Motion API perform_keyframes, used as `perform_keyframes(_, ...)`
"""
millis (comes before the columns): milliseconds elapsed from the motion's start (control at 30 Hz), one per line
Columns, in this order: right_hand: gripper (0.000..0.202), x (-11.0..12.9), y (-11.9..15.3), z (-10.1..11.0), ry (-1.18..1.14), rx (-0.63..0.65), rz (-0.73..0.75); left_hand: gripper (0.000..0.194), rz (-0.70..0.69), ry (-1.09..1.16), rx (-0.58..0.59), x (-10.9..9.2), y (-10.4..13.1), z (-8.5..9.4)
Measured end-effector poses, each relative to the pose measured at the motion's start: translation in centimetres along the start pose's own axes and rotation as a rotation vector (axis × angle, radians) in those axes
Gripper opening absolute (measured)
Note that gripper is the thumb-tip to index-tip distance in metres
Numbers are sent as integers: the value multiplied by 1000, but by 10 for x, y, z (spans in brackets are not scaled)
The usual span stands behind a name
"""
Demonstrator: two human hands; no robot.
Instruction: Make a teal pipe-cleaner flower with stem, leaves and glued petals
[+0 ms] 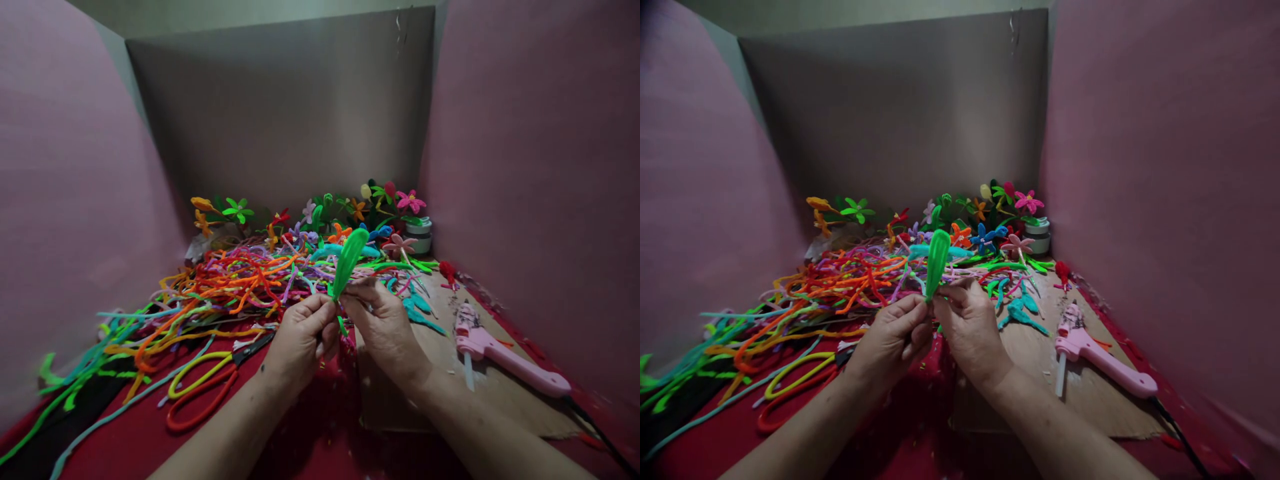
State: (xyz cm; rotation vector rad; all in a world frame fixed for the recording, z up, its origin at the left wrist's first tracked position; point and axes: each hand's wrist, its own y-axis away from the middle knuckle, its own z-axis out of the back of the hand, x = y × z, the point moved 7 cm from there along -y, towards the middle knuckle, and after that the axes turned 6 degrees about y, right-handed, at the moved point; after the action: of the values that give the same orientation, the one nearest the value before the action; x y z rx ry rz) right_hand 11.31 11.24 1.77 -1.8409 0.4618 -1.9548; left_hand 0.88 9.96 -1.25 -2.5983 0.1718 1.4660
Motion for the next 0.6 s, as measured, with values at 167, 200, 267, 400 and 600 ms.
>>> perform_keyframes(167, 13, -14, -2, -13, -298, 161, -173, 16, 88, 207, 150, 9, -1, -4)
perform_keyframes(200, 11, -16, -2, -15, -363, 190, -203, 15, 103, 235, 180, 11, -1, -4)
perform_keyframes(267, 11, -20, 0, -19, -462, 271, -260, 15, 139, 274, 248, 14, 0, -4)
perform_keyframes(400, 12, -21, 6, -25, -595, 405, -402, 20, 217, 239, 333, 16, 3, -4)
perform_keyframes(600, 10, -28, 3, -17, -604, 255, -399, 27, 126, -115, 168, 7, 1, -3)
